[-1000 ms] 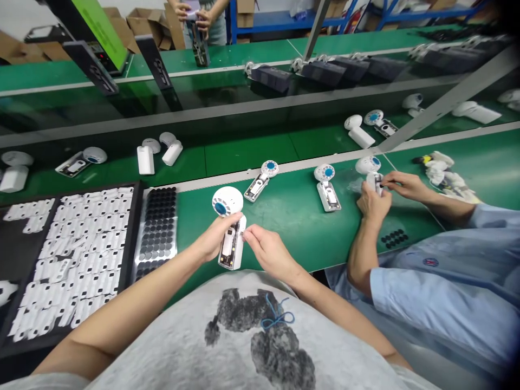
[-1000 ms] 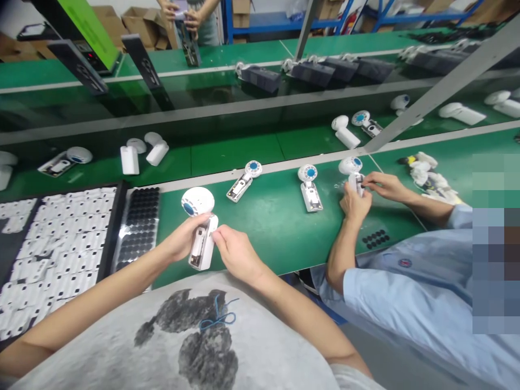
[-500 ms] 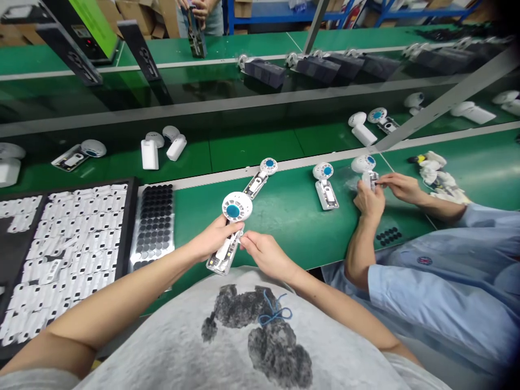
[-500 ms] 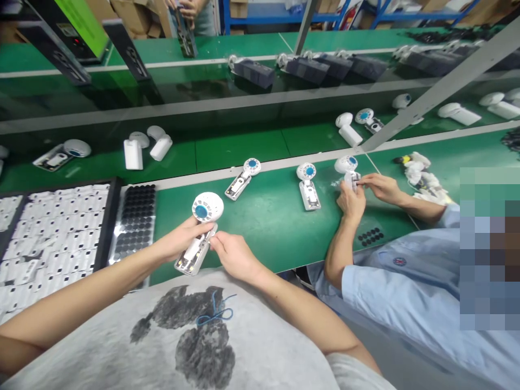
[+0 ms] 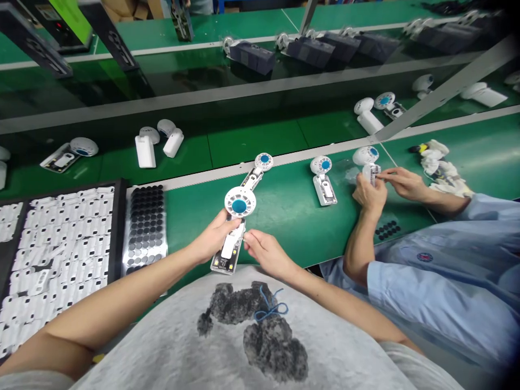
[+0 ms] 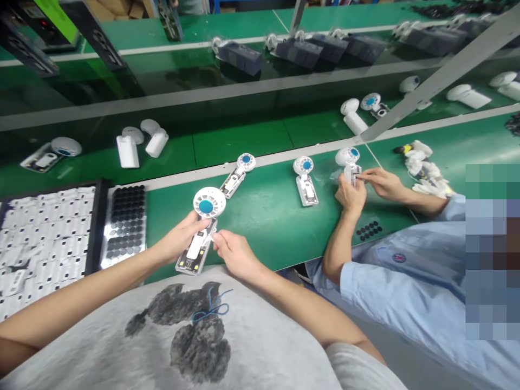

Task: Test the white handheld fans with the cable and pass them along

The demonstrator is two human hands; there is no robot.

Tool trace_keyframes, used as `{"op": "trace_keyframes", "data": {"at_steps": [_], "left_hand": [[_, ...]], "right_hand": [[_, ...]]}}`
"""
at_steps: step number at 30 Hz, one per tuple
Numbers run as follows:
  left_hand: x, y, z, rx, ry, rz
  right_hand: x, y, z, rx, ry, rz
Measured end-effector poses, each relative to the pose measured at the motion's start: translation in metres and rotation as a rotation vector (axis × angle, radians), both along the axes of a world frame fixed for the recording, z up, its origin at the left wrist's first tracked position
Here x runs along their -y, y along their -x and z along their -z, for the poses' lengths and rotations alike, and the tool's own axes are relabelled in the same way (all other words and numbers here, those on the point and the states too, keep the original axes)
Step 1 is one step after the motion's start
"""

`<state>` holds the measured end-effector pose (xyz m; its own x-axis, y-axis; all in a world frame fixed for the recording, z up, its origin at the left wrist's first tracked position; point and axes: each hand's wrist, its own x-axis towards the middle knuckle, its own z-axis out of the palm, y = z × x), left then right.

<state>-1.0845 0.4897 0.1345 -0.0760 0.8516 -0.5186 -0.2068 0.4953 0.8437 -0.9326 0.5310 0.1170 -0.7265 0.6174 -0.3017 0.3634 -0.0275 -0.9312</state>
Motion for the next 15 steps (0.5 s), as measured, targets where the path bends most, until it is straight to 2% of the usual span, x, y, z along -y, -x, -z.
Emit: {"op": "trace_keyframes", "data": {"at_steps": [6,10,15], "left_hand": [[-0.007,-0.006,0.004,-0.019,-0.038,-0.027],[-0.013,-0.009,0.007,-0.016,-0.034,0.08],[-0.04,-0.032,0.015,-0.042,-0.085,0.153]], "right_hand": [[0.004,-0.003,0.003,0.016,0.005,0.051],[-0.006,-0.013,0.006,0.04,-0.023,-0.005],[-0.021,-0.044,0.006,0.088,0.043,0.105]]}}
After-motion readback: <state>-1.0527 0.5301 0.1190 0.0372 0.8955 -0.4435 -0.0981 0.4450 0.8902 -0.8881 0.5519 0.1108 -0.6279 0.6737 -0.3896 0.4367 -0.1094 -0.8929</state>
